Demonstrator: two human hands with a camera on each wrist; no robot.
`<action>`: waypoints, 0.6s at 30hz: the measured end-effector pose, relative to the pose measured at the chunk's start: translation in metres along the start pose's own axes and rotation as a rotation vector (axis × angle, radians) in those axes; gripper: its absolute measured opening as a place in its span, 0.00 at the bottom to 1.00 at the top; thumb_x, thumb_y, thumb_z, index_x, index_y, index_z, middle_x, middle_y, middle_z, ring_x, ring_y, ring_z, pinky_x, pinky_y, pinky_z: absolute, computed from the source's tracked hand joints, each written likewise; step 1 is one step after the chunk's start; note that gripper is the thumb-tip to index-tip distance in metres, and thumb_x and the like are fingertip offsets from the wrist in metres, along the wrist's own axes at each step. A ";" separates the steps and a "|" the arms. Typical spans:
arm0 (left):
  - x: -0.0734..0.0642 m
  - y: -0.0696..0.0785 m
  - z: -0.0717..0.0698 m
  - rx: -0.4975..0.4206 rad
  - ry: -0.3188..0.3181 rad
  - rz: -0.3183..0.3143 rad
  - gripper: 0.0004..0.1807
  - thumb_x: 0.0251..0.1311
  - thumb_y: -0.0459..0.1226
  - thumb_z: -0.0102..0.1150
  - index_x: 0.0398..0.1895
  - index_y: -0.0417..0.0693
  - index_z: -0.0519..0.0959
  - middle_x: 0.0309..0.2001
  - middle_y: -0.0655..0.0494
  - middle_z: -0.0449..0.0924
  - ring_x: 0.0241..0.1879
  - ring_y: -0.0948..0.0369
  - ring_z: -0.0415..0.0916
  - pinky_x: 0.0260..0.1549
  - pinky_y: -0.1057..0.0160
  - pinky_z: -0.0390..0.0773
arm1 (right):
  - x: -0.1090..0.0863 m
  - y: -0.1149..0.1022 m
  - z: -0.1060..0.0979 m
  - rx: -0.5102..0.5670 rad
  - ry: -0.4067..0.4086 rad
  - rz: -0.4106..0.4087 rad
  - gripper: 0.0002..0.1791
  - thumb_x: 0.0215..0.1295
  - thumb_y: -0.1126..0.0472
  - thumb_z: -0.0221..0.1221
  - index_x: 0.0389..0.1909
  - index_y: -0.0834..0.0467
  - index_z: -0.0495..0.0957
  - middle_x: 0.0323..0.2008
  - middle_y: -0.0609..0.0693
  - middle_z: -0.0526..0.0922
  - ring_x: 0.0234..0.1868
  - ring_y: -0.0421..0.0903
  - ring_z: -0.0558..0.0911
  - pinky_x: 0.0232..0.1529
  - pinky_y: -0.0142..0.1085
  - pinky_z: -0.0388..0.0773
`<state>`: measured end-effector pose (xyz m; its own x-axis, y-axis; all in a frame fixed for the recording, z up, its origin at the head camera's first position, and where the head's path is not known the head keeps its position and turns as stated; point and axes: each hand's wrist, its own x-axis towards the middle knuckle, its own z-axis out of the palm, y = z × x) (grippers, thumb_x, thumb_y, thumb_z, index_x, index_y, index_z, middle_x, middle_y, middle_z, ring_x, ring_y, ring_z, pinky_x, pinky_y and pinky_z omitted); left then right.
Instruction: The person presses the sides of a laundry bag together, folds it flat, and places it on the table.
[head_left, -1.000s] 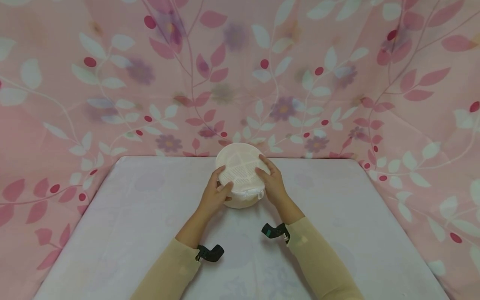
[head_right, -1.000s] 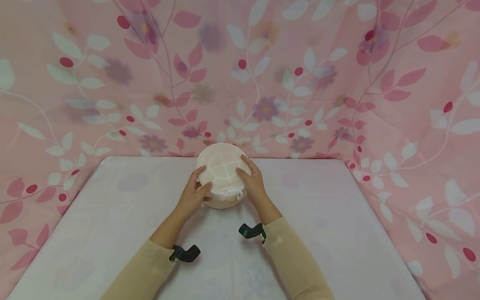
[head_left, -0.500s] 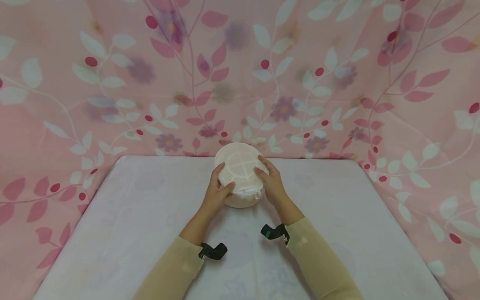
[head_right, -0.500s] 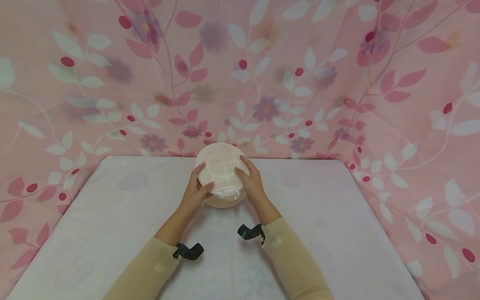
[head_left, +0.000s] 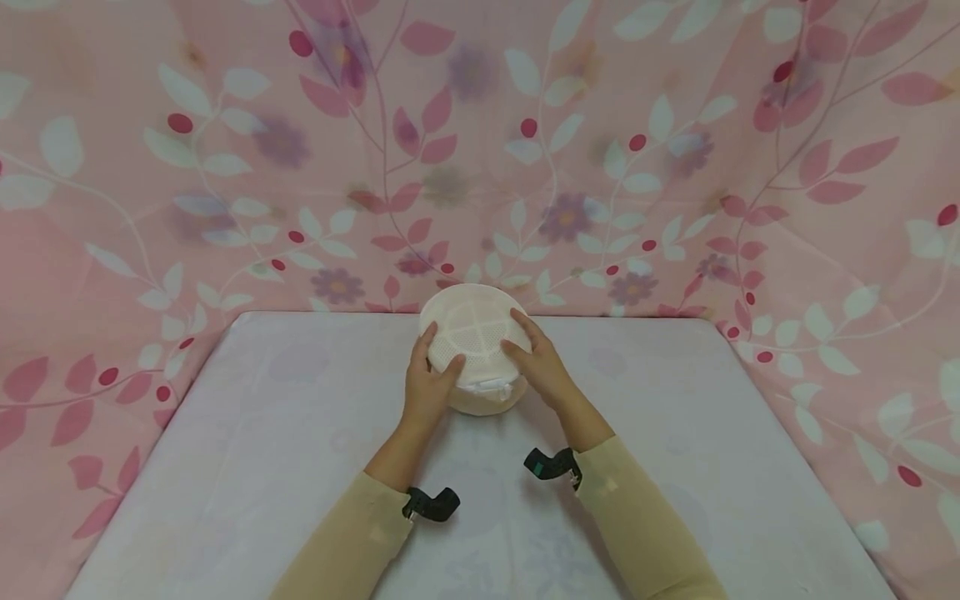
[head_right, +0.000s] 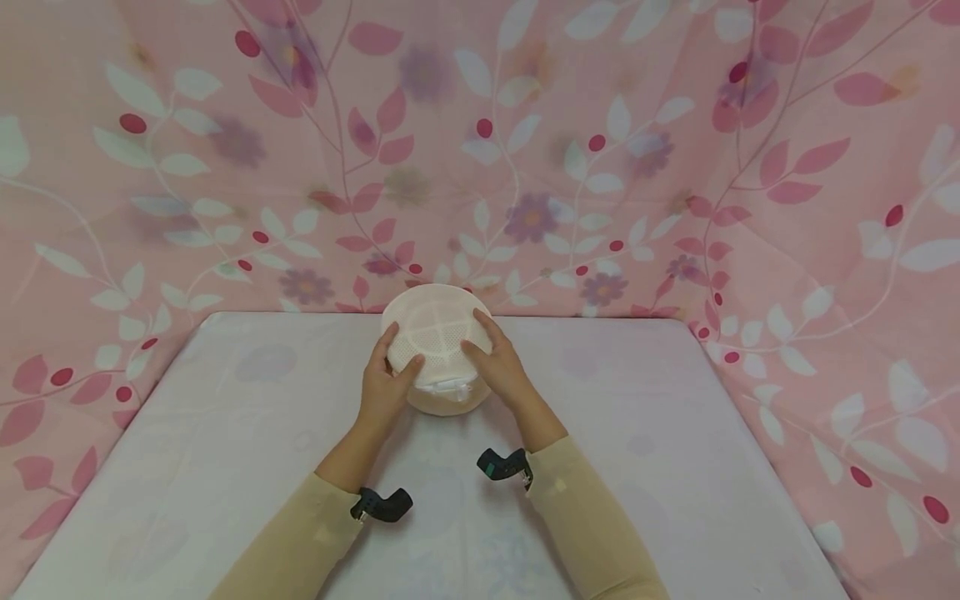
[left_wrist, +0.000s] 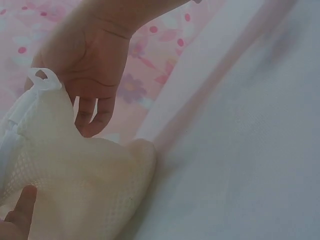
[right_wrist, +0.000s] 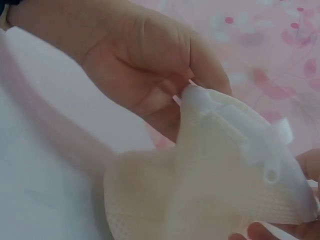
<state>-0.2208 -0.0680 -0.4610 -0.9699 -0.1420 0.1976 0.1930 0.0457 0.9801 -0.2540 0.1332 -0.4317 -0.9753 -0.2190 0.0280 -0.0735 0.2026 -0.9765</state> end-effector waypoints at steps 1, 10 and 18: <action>0.000 0.000 0.000 0.009 0.008 -0.001 0.40 0.63 0.35 0.66 0.77 0.50 0.59 0.78 0.45 0.50 0.77 0.51 0.47 0.73 0.51 0.51 | -0.001 -0.001 -0.001 -0.008 -0.024 0.008 0.37 0.74 0.54 0.56 0.79 0.44 0.53 0.78 0.55 0.50 0.69 0.58 0.67 0.66 0.55 0.67; -0.001 0.002 -0.001 0.046 0.020 -0.003 0.40 0.62 0.31 0.65 0.76 0.47 0.59 0.78 0.42 0.50 0.77 0.49 0.48 0.73 0.49 0.52 | -0.002 0.000 0.002 0.109 -0.119 0.090 0.41 0.74 0.61 0.56 0.80 0.42 0.45 0.74 0.61 0.50 0.39 0.49 0.79 0.39 0.49 0.83; -0.002 0.002 0.002 0.026 0.031 -0.072 0.39 0.61 0.30 0.65 0.76 0.44 0.61 0.77 0.43 0.53 0.77 0.50 0.49 0.73 0.52 0.52 | 0.001 0.005 0.006 0.375 -0.094 0.112 0.44 0.70 0.69 0.55 0.80 0.43 0.45 0.76 0.59 0.47 0.51 0.54 0.77 0.41 0.41 0.83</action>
<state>-0.2182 -0.0655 -0.4591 -0.9761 -0.1760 0.1277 0.1188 0.0600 0.9911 -0.2540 0.1281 -0.4378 -0.9484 -0.3050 -0.0862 0.1305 -0.1281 -0.9831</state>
